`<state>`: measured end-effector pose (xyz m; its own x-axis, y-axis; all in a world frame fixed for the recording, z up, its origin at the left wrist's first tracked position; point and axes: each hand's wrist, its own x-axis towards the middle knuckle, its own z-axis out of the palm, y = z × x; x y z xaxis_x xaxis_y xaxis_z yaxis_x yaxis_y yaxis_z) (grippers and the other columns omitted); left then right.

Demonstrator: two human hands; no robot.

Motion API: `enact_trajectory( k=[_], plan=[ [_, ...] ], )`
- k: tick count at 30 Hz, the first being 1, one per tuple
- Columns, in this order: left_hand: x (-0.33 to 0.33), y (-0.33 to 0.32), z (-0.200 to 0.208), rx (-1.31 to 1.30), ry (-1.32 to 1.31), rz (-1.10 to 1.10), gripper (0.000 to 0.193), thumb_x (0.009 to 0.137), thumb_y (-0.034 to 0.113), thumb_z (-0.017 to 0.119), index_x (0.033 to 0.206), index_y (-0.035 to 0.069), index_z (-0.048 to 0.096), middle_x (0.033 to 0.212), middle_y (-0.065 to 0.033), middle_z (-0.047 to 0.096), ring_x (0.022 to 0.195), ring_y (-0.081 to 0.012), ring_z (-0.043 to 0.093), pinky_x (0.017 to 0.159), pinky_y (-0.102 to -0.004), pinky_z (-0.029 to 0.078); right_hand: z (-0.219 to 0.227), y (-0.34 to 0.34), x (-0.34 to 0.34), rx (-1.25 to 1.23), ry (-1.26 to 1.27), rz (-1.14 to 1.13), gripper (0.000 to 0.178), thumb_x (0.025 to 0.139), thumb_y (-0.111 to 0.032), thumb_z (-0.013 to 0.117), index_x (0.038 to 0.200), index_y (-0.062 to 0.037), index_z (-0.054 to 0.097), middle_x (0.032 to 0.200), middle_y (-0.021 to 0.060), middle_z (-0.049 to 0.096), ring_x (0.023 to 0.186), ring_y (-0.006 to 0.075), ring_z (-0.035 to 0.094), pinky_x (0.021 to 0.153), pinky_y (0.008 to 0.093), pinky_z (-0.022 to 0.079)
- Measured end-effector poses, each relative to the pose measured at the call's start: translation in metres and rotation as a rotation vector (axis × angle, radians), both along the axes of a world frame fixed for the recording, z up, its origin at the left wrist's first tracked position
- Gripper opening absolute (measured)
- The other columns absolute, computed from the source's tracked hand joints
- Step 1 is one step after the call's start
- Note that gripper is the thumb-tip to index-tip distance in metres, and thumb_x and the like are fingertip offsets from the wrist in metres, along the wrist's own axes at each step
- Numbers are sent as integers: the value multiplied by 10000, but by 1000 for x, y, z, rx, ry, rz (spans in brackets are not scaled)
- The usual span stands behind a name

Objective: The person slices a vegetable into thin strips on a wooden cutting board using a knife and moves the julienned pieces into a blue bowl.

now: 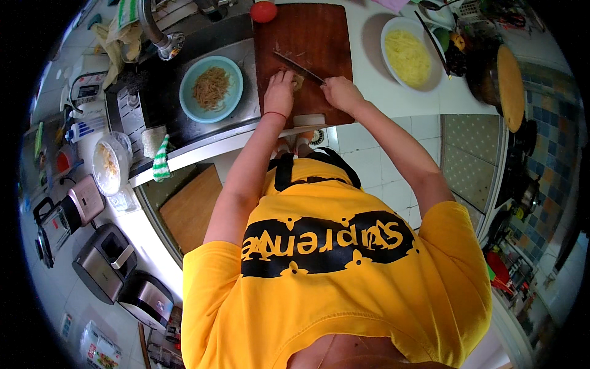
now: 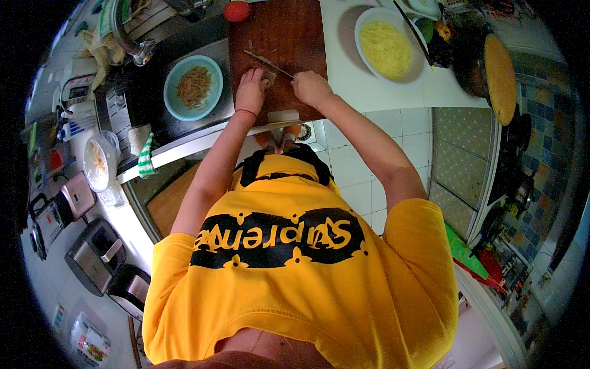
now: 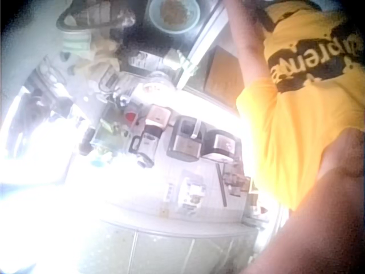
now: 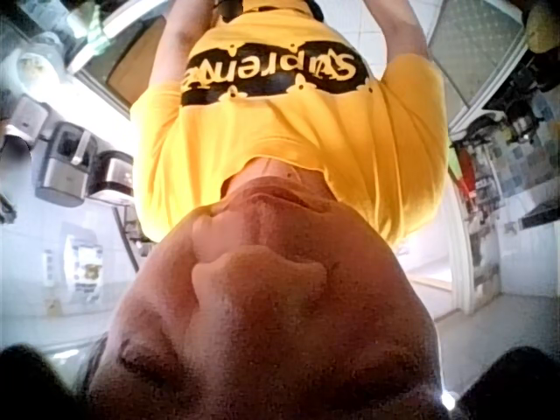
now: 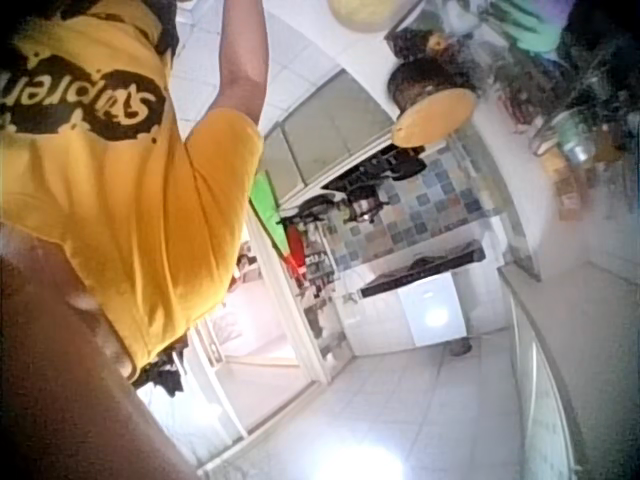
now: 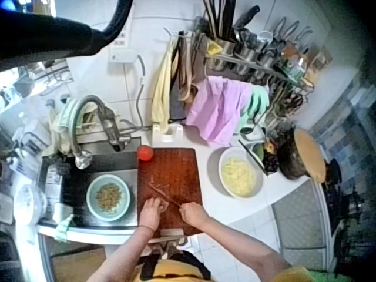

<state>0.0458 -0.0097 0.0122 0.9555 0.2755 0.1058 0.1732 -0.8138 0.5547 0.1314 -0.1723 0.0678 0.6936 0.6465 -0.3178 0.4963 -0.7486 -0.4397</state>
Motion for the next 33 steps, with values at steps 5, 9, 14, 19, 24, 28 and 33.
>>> enact_trajectory(
  k=[5, 9, 14, 19, 24, 28, 33],
  plan=[
    [-2, 1, 1, -46, -10, -15, 215, 816, 127, 555, 1014, 51, 588, 1071, -155, 545, 1010, -344, 502, 876, -406, 420, 3, -1, -7, -89, 23, 36, 211, 806, -156, 504, 806, -3, 648, 856, 228, 626, 813, 393, 610, 727, 477, 484],
    [-3, -2, 6, -21, 13, -32, 193, 810, 129, 538, 987, 64, 583, 1073, -124, 535, 1003, -316, 504, 851, -395, 438, -4, 19, -11, -156, -2, 46, 188, 772, -118, 508, 807, -1, 651, 852, 232, 628, 818, 388, 616, 730, 467, 491],
    [-2, 4, 5, -21, 40, -36, 219, 801, 135, 552, 1003, 56, 588, 1074, -128, 538, 991, -322, 506, 855, -395, 432, 7, 43, -10, -112, 7, -24, 238, 826, -186, 491, 839, -1, 639, 853, 245, 625, 823, 400, 611, 742, 479, 491],
    [-4, 6, 4, -61, -111, -26, 261, 810, 129, 564, 1054, 41, 587, 1093, -136, 544, 1016, -338, 497, 901, -393, 407, -3, 26, 5, 5, -28, -179, 273, 863, -232, 486, 867, 5, 621, 857, 255, 611, 845, 409, 586, 765, 479, 464],
    [-17, 3, 1, -59, -183, -5, 297, 809, 121, 547, 1093, 40, 575, 1123, -132, 538, 1042, -322, 482, 922, -375, 399, 11, 6, -3, -12, 9, -75, 242, 871, -216, 479, 880, 0, 589, 835, 243, 613, 819, 409, 584, 747, 485, 458],
    [-16, -4, -3, 58, -111, -86, 287, 823, 113, 527, 1094, 34, 580, 1105, -131, 540, 1055, -319, 480, 924, -374, 398, -2, 1, -8, -41, -19, -13, 236, 859, -228, 470, 861, -24, 588, 824, 229, 618, 803, 402, 595, 718, 497, 467],
    [-10, -9, -4, 140, -51, -66, 276, 788, 101, 509, 1044, 52, 599, 1106, -102, 538, 1077, -292, 474, 927, -362, 403, -1, 0, -11, -34, -31, 7, 219, 855, -217, 467, 879, -35, 585, 836, 224, 620, 813, 398, 598, 712, 499, 470]
  ],
)
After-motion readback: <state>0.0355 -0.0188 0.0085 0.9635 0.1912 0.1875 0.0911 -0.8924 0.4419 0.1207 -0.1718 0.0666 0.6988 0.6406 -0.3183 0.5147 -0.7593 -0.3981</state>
